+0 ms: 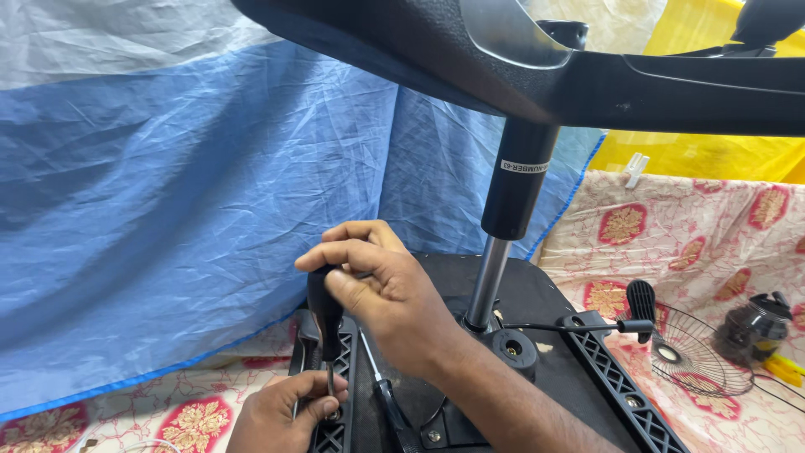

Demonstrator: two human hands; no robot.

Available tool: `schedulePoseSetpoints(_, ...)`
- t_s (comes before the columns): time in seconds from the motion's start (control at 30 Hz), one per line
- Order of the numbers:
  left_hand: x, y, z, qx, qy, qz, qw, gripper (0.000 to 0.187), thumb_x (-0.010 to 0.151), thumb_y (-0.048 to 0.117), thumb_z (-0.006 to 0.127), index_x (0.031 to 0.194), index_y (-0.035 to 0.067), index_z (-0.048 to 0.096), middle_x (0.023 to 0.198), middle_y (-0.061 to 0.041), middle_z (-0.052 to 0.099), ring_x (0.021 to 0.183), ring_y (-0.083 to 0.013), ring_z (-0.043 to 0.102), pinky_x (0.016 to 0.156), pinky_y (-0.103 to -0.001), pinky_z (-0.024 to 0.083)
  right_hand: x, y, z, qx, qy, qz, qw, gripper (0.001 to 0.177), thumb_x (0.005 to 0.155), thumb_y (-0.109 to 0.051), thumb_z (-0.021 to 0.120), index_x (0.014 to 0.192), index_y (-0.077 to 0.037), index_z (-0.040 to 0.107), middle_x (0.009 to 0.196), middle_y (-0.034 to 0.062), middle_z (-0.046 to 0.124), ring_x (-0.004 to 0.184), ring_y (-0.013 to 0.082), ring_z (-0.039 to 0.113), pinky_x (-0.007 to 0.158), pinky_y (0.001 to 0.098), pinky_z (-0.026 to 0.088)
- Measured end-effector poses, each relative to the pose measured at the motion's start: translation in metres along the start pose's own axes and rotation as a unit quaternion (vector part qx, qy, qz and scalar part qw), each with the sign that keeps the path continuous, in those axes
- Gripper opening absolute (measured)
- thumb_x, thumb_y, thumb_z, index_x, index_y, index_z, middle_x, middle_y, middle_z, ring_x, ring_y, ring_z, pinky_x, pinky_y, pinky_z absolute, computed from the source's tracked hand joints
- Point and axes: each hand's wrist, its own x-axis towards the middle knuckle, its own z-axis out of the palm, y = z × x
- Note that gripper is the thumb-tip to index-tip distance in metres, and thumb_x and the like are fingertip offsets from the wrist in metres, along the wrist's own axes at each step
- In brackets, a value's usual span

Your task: The person uses a screwdriver to tighten screws on the underside of a black office chair base. They work on multiple screw locations around the central column and side rails, securing the base components together.

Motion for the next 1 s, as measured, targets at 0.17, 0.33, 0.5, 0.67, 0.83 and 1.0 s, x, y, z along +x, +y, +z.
schedulePoseSetpoints(0.17,-0.004,0.003,0.003,0.092,0.043,-0.014,0.995,0.028,0.079,0.025,0.089,0.106,0.025,0.084,0.087,0.000,0.084,0.093,-0.0099,0.080,0.093,-0.029,0.060,0.003,-0.008,0.005,-0.064,0.035,0.026,0.997,0.017,0.091,-0.019,0.077,0.100,-0.007,0.069,0.111,0.0071,0.056,0.091,0.0115,0.062,0.078,0.0289,0.061)
schedulePoseSetpoints(0.33,-0.007,0.007,0.004,0.131,0.037,-0.023,0.990,0.030,0.076,0.025,0.091,0.105,0.027,0.084,0.089,0.002,0.080,0.096,-0.0100,0.075,0.095,-0.029,0.058,0.008,-0.008,0.005,-0.040,0.057,0.049,0.996,0.018,0.089,-0.013,0.076,0.095,-0.008,0.060,0.097,0.0057,0.066,0.084,0.0094,0.066,0.069,0.0263,0.059)
schedulePoseSetpoints(0.5,-0.014,0.011,0.008,0.143,0.060,0.015,0.988,0.031,0.073,0.022,0.091,0.102,0.024,0.082,0.088,0.002,0.081,0.093,-0.0131,0.074,0.089,-0.031,0.058,0.005,-0.007,0.000,-0.039,0.017,0.082,0.996,0.023,0.092,-0.010,0.069,0.115,-0.010,0.068,0.103,0.0054,0.073,0.086,0.0092,0.069,0.075,0.0236,0.060)
schedulePoseSetpoints(0.67,-0.021,0.022,0.008,0.182,0.074,0.033,0.980,0.028,0.073,0.024,0.090,0.100,0.023,0.081,0.085,0.002,0.081,0.089,-0.0151,0.071,0.086,-0.032,0.056,0.000,-0.007,0.000,-0.057,0.040,0.025,0.997,0.023,0.095,-0.007,0.065,0.117,-0.007,0.069,0.111,0.0068,0.068,0.092,0.0094,0.068,0.080,0.0239,0.062)
schedulePoseSetpoints(0.83,-0.028,0.036,0.011,0.197,0.093,0.019,0.976,0.024,0.072,0.024,0.090,0.095,0.021,0.082,0.087,0.003,0.079,0.094,-0.0151,0.068,0.089,-0.033,0.054,-0.002,-0.012,0.000,-0.109,0.054,0.028,0.992,0.021,0.093,-0.010,0.070,0.114,-0.007,0.071,0.114,0.0064,0.060,0.087,0.0095,0.064,0.076,0.0232,0.060)
schedulePoseSetpoints(1.0,-0.032,0.042,0.010,0.188,0.095,-0.003,0.977,0.024,0.072,0.024,0.090,0.095,0.021,0.082,0.088,0.001,0.078,0.097,-0.0162,0.067,0.091,-0.034,0.054,-0.003,-0.017,0.008,-0.156,0.069,0.006,0.985,0.026,0.087,-0.016,0.080,0.110,-0.007,0.072,0.105,0.0068,0.060,0.081,0.0097,0.062,0.071,0.0228,0.058)
